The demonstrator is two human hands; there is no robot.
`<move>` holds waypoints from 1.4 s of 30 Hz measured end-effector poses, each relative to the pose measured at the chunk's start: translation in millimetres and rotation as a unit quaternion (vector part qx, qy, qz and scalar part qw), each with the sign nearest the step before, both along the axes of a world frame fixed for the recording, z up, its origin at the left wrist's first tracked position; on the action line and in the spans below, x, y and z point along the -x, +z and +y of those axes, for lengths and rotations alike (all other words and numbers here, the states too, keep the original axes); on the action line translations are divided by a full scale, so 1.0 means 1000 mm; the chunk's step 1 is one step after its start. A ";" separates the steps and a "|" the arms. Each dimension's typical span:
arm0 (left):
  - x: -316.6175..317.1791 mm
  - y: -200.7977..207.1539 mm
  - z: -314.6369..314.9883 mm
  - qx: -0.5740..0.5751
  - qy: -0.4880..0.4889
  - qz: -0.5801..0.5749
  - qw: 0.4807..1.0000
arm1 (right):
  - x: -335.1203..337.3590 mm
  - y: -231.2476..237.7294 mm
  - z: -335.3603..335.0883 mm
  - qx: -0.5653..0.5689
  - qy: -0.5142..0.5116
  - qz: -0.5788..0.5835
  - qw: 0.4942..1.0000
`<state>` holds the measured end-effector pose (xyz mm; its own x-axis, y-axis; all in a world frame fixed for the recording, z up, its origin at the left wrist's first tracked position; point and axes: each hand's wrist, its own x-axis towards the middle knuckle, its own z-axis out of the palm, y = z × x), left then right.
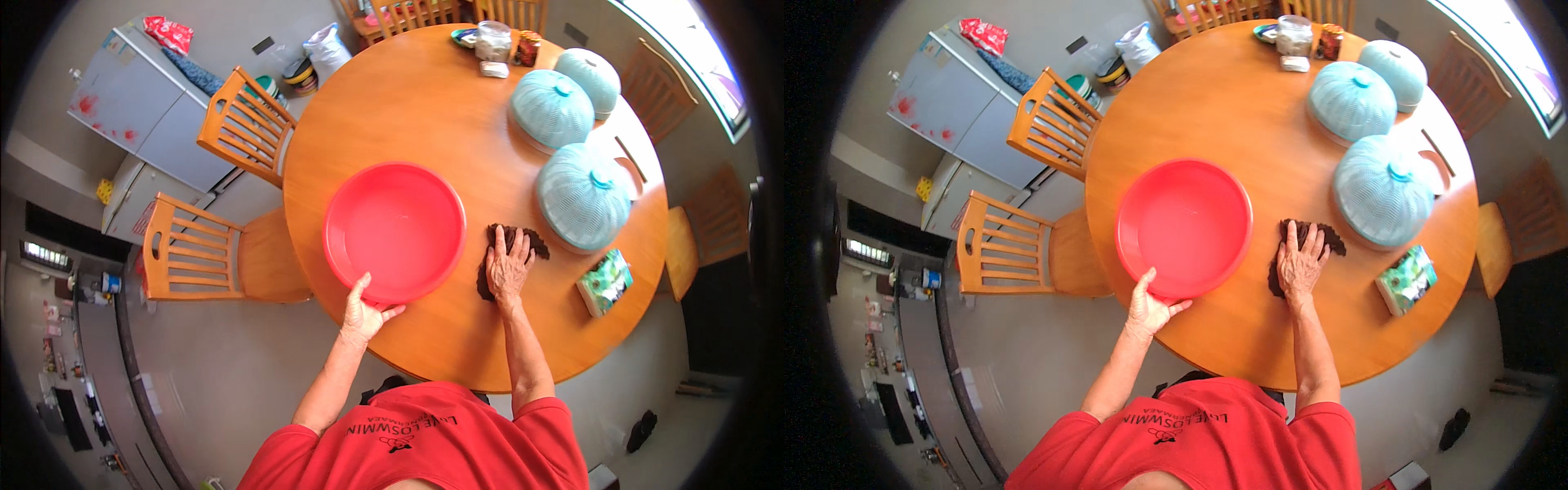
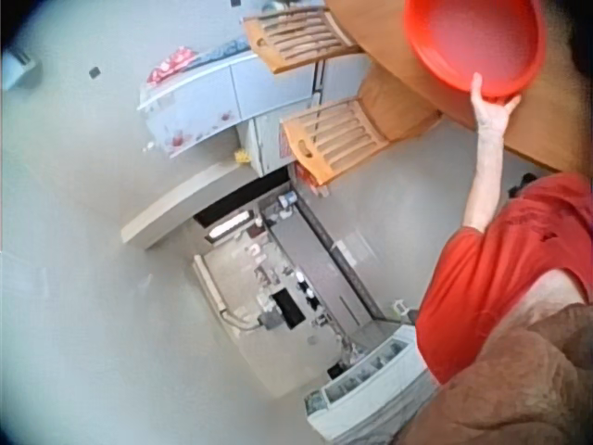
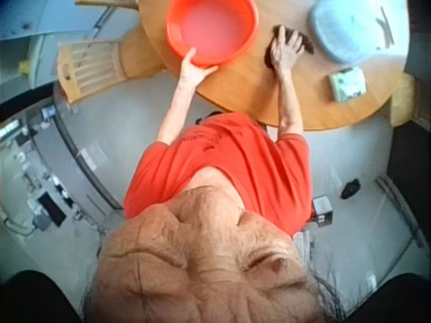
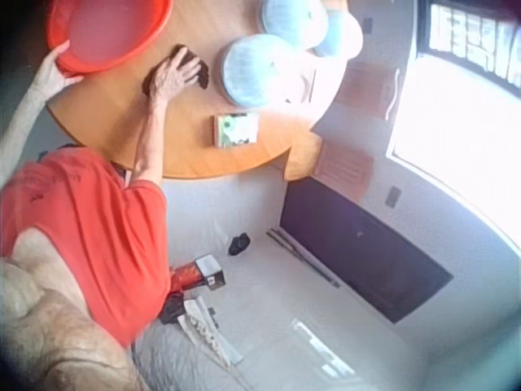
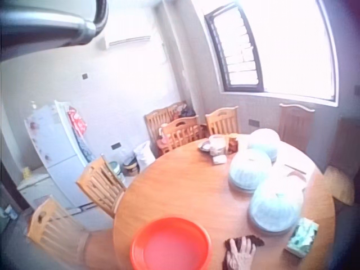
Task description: The person wipes a round wooden dining table with a dark cloth, then wrings the cloth in a red basin of water. They carry the basin and cloth to a second room and wipe a rectangular table. Finally, they carry the basin outside to an outdoor sink and fill it with water from a tap.
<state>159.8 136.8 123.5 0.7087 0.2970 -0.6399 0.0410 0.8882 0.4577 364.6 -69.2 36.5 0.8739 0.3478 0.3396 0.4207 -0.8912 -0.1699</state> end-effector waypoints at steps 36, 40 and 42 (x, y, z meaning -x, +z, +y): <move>0.235 0.021 0.012 -0.044 0.168 0.056 0.983 | 0.151 0.013 0.119 0.018 0.214 0.030 0.976; 0.305 0.027 0.017 -0.053 0.210 0.070 0.974 | 0.227 0.022 0.131 0.023 0.254 0.068 0.964; 0.340 0.028 0.018 -0.033 0.222 0.065 0.972 | 0.247 0.012 0.141 0.014 0.258 0.029 0.966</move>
<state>-180.4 154.7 151.5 0.4169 0.5978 -0.6847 -0.2784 0.8010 0.5299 117.4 71.5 48.6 0.5998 0.7497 0.2797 0.7999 -0.5705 -0.1864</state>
